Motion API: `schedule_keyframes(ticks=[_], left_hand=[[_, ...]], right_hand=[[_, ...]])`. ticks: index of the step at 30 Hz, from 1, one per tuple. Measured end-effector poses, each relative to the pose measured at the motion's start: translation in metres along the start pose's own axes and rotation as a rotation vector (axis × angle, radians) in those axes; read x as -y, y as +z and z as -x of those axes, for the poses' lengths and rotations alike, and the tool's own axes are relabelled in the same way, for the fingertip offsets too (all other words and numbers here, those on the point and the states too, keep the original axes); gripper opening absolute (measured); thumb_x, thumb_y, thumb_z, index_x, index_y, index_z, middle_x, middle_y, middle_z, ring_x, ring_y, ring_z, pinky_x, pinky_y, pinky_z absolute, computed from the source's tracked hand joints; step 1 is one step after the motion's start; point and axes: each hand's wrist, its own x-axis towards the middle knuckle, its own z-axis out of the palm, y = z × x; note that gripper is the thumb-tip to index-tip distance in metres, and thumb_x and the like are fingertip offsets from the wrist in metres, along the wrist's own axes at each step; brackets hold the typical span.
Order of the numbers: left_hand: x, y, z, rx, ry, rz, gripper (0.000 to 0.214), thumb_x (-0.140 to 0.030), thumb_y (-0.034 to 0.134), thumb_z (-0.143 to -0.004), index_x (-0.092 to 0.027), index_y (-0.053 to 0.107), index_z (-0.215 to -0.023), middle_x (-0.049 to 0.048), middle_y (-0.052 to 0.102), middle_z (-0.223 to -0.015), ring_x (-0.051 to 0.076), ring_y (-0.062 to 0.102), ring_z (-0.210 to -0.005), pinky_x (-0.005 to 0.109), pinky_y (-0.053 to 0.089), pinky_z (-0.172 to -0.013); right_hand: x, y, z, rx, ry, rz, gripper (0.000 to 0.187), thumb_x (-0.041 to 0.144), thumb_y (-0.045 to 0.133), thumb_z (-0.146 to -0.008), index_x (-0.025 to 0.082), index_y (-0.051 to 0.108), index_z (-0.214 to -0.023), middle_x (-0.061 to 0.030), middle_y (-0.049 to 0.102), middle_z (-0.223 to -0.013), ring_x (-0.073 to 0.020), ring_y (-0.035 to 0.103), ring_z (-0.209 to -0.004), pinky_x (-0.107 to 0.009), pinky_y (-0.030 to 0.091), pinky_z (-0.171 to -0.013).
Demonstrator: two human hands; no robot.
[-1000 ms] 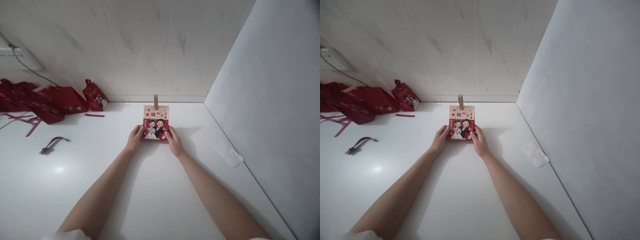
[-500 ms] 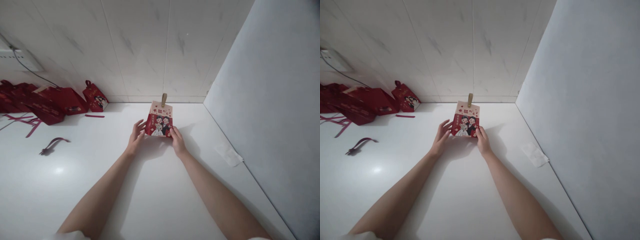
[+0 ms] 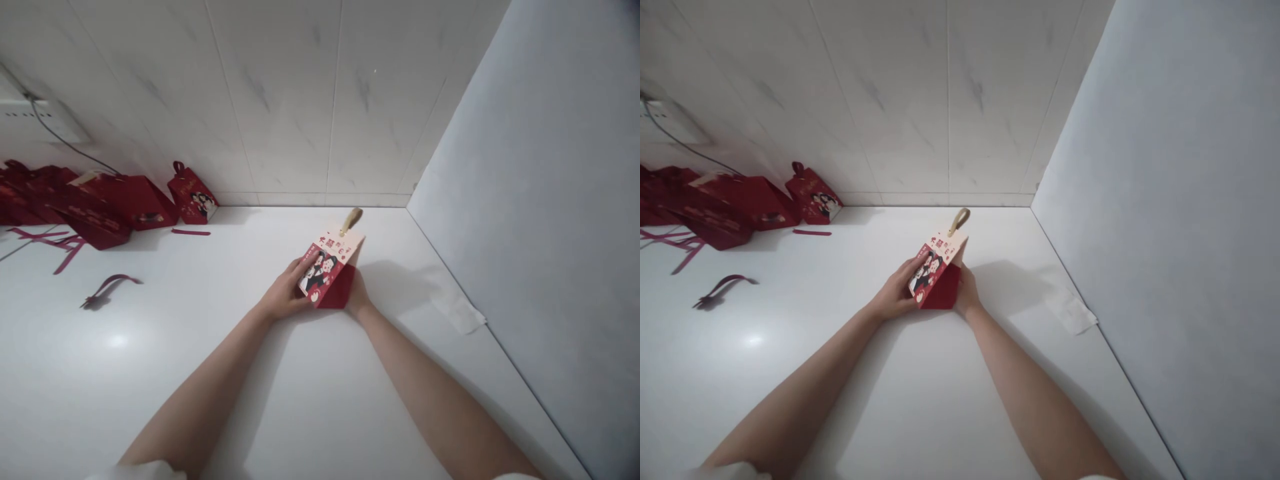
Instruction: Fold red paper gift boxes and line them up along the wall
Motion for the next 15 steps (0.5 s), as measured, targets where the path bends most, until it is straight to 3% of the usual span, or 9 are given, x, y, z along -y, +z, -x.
schedule_keyframes(ticks=[3,6,10,13,15], left_hand=[[-0.001,0.001,0.0,-0.163,-0.087,0.078,0.078,-0.041,0.066,-0.074,-0.022,0.035,-0.143,0.0119,0.044,-0.141,0.03,0.045,-0.126,0.038,0.036,-0.105],[-0.002,0.001,-0.001,-0.308,-0.176,0.133,0.079,-0.041,0.068,-0.073,-0.022,0.035,-0.142,0.0111,0.053,-0.133,0.027,0.056,-0.113,0.036,0.043,-0.096],[0.005,0.001,-0.004,-0.453,-0.318,0.226,0.081,-0.043,0.069,-0.072,-0.024,0.032,-0.142,0.0087,0.068,-0.105,0.022,0.065,-0.086,0.031,0.048,-0.075],[0.013,0.002,-0.006,-0.488,-0.326,0.31,0.058,-0.045,0.064,-0.077,-0.021,0.05,-0.128,0.0099,0.069,-0.104,0.022,0.064,-0.091,0.031,0.048,-0.075],[0.016,0.001,-0.006,-0.457,-0.328,0.311,0.042,-0.046,0.06,-0.08,-0.02,0.062,-0.114,0.0102,0.067,-0.108,0.023,0.063,-0.093,0.031,0.047,-0.075]], right_hand=[[0.009,-0.001,0.003,0.066,0.044,-0.099,0.06,0.064,0.034,-0.088,0.02,0.066,-0.114,-0.0079,0.068,-0.114,-0.0285,0.061,-0.107,-0.044,0.05,-0.089],[0.012,0.0,0.002,0.1,0.087,-0.198,0.066,0.066,0.028,-0.088,0.019,0.063,-0.117,-0.0083,0.066,-0.117,-0.0268,0.061,-0.108,-0.04,0.054,-0.083],[0.001,-0.001,-0.004,-0.031,0.164,-0.241,0.051,0.058,0.054,-0.081,0.02,0.059,-0.115,-0.0069,0.071,-0.098,-0.0235,0.069,-0.078,-0.036,0.058,-0.062],[-0.006,-0.004,-0.009,-0.086,0.221,-0.346,0.045,0.051,0.061,-0.079,0.021,0.056,-0.112,-0.0031,0.071,-0.079,-0.0198,0.068,-0.056,-0.036,0.058,-0.054],[-0.006,-0.007,-0.011,-0.094,0.244,-0.378,0.043,0.047,0.061,-0.079,0.02,0.056,-0.112,-0.003,0.07,-0.075,-0.0201,0.067,-0.053,-0.035,0.057,-0.052]])
